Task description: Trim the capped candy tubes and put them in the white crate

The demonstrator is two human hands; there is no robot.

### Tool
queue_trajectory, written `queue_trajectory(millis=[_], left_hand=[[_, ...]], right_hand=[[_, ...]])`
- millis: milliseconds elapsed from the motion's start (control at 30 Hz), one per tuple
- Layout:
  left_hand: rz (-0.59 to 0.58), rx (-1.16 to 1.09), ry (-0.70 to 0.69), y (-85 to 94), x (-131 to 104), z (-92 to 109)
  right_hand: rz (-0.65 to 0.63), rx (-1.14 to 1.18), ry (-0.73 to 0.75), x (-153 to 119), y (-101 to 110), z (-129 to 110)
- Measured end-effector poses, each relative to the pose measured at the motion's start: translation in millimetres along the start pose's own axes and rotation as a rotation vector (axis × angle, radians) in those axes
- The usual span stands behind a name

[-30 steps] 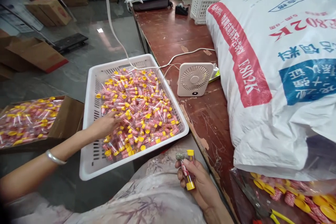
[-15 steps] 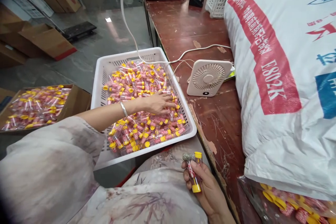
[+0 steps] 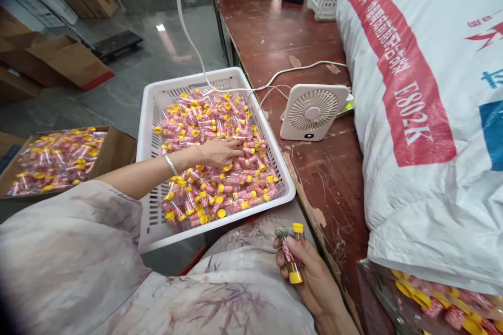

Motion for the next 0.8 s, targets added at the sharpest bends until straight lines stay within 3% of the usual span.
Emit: queue_trajectory(millis=[367, 633, 800], left_hand=[[-0.017, 0.125, 0.161, 20.4, -42, -25], [0.002, 0.172, 0.311, 22.3, -68, -20], [0.03, 0.199, 0.434, 30.3, -82, -22]], right_hand=[[-0.009, -0.023, 0.02, 5, 1, 3], [-0.068, -0.015, 0.031, 9, 5, 7], [-0.122, -0.085, -0.039, 20, 13, 12]])
Point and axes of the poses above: each hand's wrist, its own x-axis towards the middle knuckle, its own y-axis out of the back of the hand, z = x × y, the point moved 2 cm from there along x, towards the middle knuckle, and after that the axes turned 3 degrees about -x, right-handed, at the moved point
